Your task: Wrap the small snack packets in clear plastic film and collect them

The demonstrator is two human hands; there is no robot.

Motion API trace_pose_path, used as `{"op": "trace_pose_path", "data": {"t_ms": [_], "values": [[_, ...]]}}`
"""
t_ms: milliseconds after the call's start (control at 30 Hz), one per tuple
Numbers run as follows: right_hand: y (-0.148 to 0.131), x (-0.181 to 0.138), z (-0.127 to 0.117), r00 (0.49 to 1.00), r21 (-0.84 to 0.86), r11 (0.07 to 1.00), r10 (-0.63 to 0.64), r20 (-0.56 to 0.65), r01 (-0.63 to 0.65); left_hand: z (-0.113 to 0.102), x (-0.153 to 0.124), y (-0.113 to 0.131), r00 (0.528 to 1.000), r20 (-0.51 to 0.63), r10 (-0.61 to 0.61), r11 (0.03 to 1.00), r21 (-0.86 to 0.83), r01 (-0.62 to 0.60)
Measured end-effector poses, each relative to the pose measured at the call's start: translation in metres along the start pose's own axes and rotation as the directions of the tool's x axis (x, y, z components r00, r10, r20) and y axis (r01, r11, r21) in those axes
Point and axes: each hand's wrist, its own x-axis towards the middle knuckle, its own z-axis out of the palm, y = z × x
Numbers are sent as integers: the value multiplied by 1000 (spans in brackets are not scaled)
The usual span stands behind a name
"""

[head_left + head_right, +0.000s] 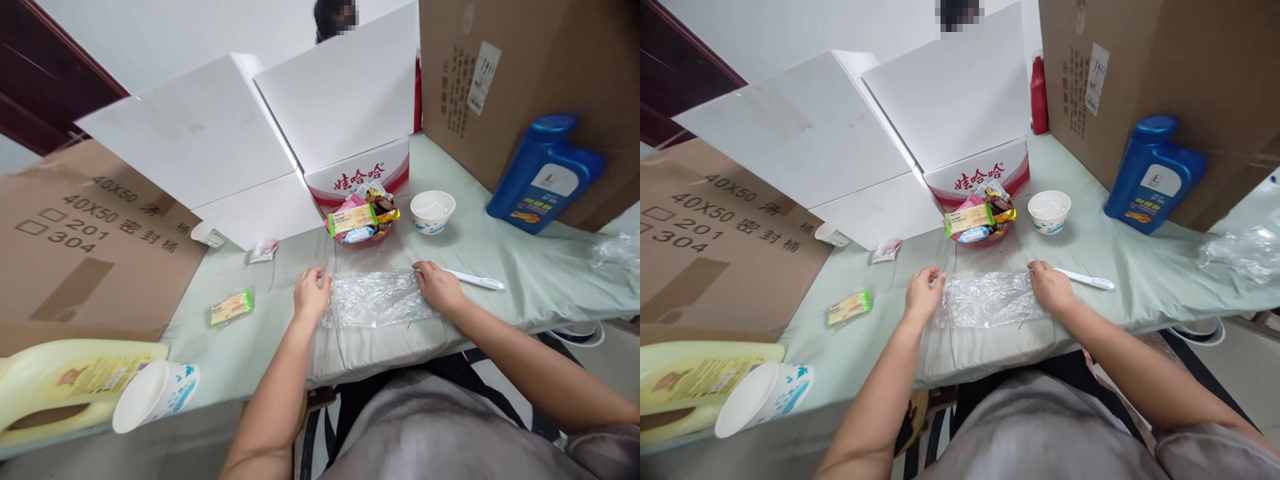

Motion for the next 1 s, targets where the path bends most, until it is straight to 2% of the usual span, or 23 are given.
{"op": "trace_pose_path", "data": {"t_ms": [100, 233, 500, 600, 767, 900, 1000], "values": [[-4, -1, -1, 1000, -58, 998, 4, 14, -3, 18, 18, 6, 997, 81, -18, 1000, 3, 17], [-4, -3, -2, 1000, -51, 999, -4, 9, 4, 33, 17, 11, 995, 97, 35, 998, -63, -29], [-2, -2, -1, 1000, -4, 1000, 28, -8, -28, 27, 1, -6, 998, 14, -57, 994, -91, 58], [-3, -2, -1, 1000, -14, 1000, 12, 3, -12, 34, 2, -9, 1000, -9, -18, 999, -44, 17], [-2, -3, -2, 1000, -23, 1000, 5, -1, -5, 44, 3, -11, 994, -43, 99, 979, -177, -105], [-1, -3, 0, 1000, -21, 1000, 7, -19, -8, 39, -1, -18, 996, -73, 58, 969, -236, -74], [1, -3, 2, 999, -17, 1000, 0, -51, 0, 32, -5, -23, 999, -53, 12, 961, -275, -27]]}}
